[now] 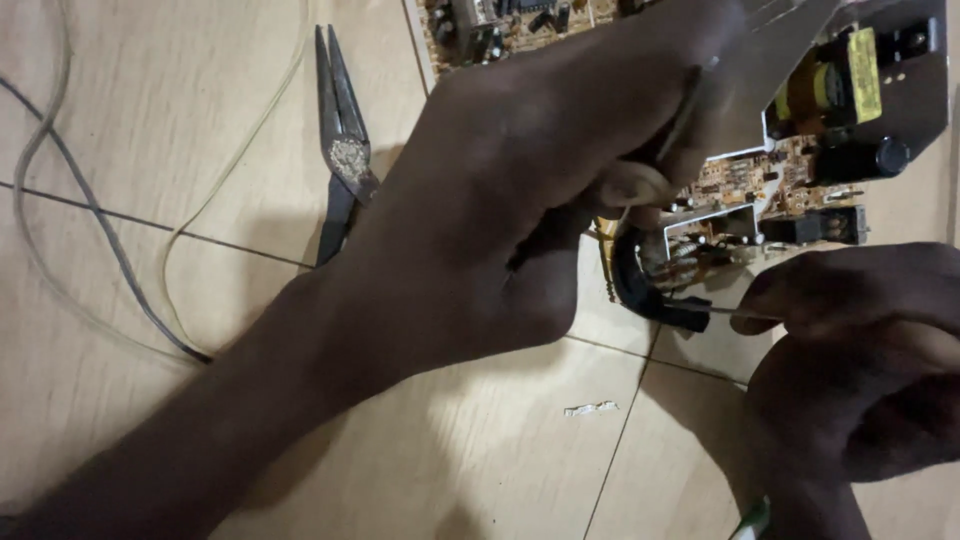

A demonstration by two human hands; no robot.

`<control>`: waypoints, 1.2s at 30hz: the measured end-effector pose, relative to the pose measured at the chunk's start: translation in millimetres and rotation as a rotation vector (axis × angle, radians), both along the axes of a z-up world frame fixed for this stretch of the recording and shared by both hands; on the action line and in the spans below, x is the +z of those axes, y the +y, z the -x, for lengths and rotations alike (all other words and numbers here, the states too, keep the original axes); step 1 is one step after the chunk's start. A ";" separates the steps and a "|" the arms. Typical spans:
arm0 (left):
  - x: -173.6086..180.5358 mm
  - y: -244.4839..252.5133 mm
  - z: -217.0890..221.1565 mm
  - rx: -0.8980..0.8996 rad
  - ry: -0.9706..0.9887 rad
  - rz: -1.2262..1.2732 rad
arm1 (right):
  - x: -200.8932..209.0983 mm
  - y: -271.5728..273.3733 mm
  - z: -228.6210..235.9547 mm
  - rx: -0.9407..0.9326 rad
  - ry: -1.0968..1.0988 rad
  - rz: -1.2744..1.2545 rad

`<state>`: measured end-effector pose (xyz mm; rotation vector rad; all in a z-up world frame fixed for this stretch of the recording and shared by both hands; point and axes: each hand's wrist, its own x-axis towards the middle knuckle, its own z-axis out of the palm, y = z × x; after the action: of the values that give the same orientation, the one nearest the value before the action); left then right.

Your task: A person is performing maintenance on a circuit board, using a probe to check connections and pliers to adjust components.

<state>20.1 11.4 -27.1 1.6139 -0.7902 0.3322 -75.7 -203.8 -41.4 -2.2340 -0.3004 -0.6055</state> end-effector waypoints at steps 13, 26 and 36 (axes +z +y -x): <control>0.7 3.4 9.0 -0.052 -0.011 -0.014 | 28.2 32.2 -4.9 -0.046 0.037 0.219; 1.7 5.1 12.2 -0.089 -0.020 -0.025 | 29.0 29.9 -7.9 -0.019 0.077 0.124; 1.8 6.4 9.2 -0.100 -0.020 -0.030 | 17.7 13.5 -16.3 0.167 -0.101 0.198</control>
<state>10.8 17.8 -25.3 1.5944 -0.8919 0.2662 -59.4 -190.3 -23.7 -2.3406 -0.6152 -0.6217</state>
